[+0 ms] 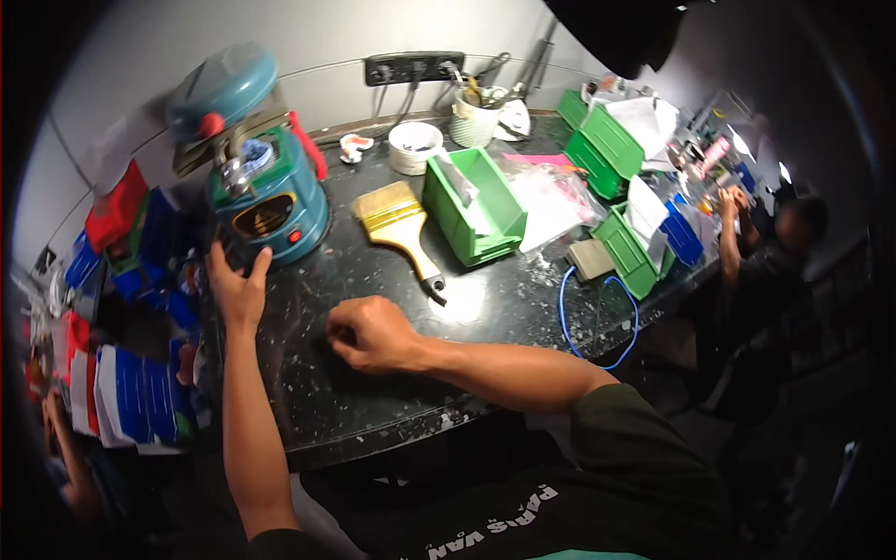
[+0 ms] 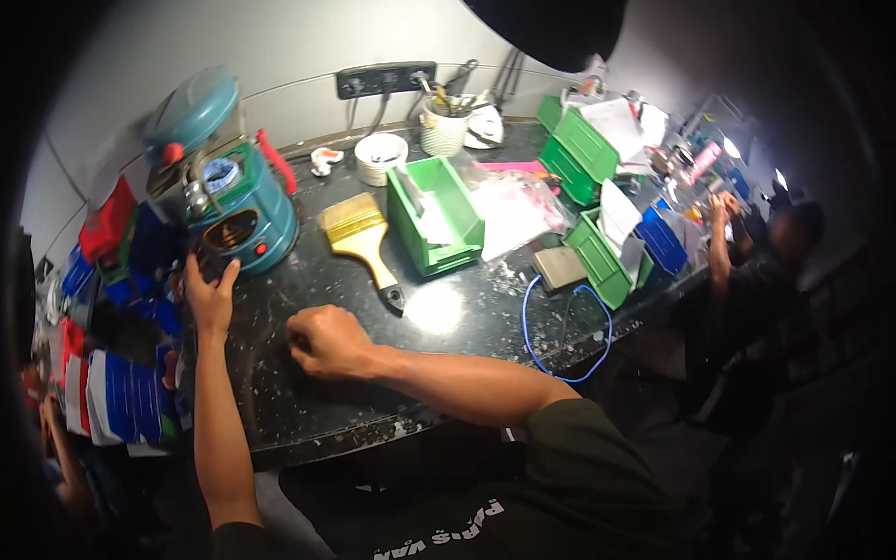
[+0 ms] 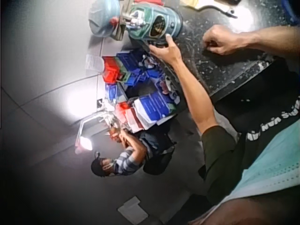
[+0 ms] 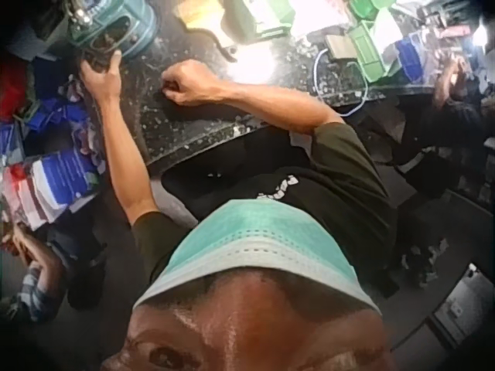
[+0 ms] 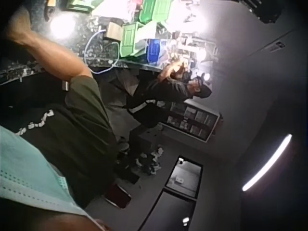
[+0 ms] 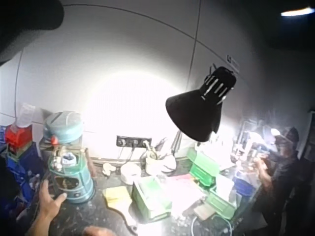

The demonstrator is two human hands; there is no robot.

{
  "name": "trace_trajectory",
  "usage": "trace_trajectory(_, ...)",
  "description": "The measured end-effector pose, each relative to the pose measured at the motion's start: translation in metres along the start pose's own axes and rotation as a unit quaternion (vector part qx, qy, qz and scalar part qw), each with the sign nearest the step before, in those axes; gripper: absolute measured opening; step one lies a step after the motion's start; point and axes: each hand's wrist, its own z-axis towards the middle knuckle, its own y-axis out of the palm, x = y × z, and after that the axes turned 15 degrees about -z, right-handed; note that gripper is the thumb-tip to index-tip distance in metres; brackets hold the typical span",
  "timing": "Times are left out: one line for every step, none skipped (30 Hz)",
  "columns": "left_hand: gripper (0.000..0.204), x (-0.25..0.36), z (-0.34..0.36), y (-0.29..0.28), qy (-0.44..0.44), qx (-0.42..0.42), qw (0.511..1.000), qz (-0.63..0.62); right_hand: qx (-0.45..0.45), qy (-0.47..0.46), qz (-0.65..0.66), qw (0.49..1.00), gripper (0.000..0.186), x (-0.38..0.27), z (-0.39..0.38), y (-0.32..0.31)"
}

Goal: The person operates a dental pindex machine to drill holes in a dental model, using their hands to position the model and activate the machine's drilling mechanism.

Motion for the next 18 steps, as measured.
trace_trajectory(0.068, 0.0026, -0.0019, 0.0027, 0.005, 0.000, 1.000, 0.013, 0.008, 0.009, -0.003, 1.000, 0.011, 0.0016, -0.0021, -0.0013)
trace_trajectory(0.068, 0.0066, -0.0029, 0.0063, 0.002, -0.005, 1.000, 0.018, 0.008, 0.009, -0.002, 1.000, 0.010, 0.0030, -0.0034, -0.0020)
trace_trajectory(0.068, 0.0059, -0.0023, 0.0109, 0.004, -0.011, 1.000, 0.014, 0.006, 0.008, 0.000, 1.000, 0.010, 0.0046, -0.0042, -0.0029)
trace_trajectory(0.067, 0.0046, -0.0014, 0.0104, 0.003, -0.017, 1.000, 0.010, 0.010, 0.007, 0.000, 1.000, 0.010, 0.0054, -0.0049, -0.0020)
trace_trajectory(0.066, 0.0036, -0.0006, 0.0094, 0.001, -0.021, 1.000, 0.005, 0.012, 0.008, 0.001, 1.000, 0.010, 0.0053, -0.0050, -0.0019)
trace_trajectory(0.066, 0.0025, -0.0004, 0.0085, 0.004, -0.020, 1.000, 0.009, 0.008, 0.008, 0.001, 1.000, 0.010, 0.0051, -0.0047, -0.0018)
trace_trajectory(0.066, 0.0025, -0.0001, 0.0076, 0.004, -0.021, 1.000, 0.010, 0.002, 0.008, 0.001, 1.000, 0.009, 0.0045, -0.0043, -0.0011)
trace_trajectory(0.066, 0.0027, 0.0000, 0.0068, 0.002, -0.019, 1.000, 0.013, 0.002, 0.008, 0.001, 1.000, 0.009, 0.0037, -0.0040, -0.0013)
trace_trajectory(0.066, 0.0031, -0.0001, 0.0061, 0.000, -0.018, 1.000, 0.016, -0.003, 0.009, 0.003, 1.000, 0.009, 0.0028, -0.0041, -0.0023)
trace_trajectory(0.066, 0.0048, -0.0003, 0.0062, 0.000, -0.019, 1.000, 0.017, -0.007, 0.012, 0.006, 1.000, 0.009, 0.0022, -0.0037, -0.0024)
trace_trajectory(0.066, 0.0073, -0.0009, 0.0067, -0.001, -0.018, 1.000, 0.011, -0.006, 0.012, 0.007, 1.000, 0.009, 0.0020, -0.0030, -0.0019)
trace_trajectory(0.066, 0.0095, -0.0010, 0.0068, -0.002, -0.018, 1.000, 0.005, -0.007, 0.012, 0.007, 1.000, 0.008, 0.0020, -0.0023, -0.0017)
trace_trajectory(0.066, 0.0106, -0.0013, 0.0068, -0.003, -0.021, 1.000, 0.005, -0.008, 0.015, 0.008, 1.000, 0.008, 0.0025, -0.0030, -0.0013)
trace_trajectory(0.070, 0.0117, -0.0013, 0.0070, -0.014, -0.020, 1.000, -0.001, -0.008, 0.017, 0.009, 1.000, 0.008, 0.0039, -0.0036, 0.0003)
trace_trajectory(0.074, 0.0117, -0.0017, 0.0077, -0.024, -0.019, 1.000, -0.007, -0.001, 0.012, 0.000, 1.000, 0.009, 0.0061, -0.0042, 0.0027)
trace_trajectory(0.074, 0.0102, -0.0010, 0.0068, -0.024, -0.020, 0.999, -0.005, 0.007, 0.005, -0.007, 1.000, 0.011, 0.0061, -0.0033, 0.0032)
trace_trajectory(0.074, 0.0069, 0.0000, 0.0054, -0.024, -0.023, 0.999, -0.020, 0.008, 0.006, -0.006, 1.000, 0.011, 0.0057, -0.0029, 0.0030)
trace_trajectory(0.074, 0.0046, 0.0009, 0.0041, -0.023, -0.026, 0.999, -0.034, 0.002, 0.009, -0.006, 1.000, 0.011, 0.0049, -0.0022, 0.0022)
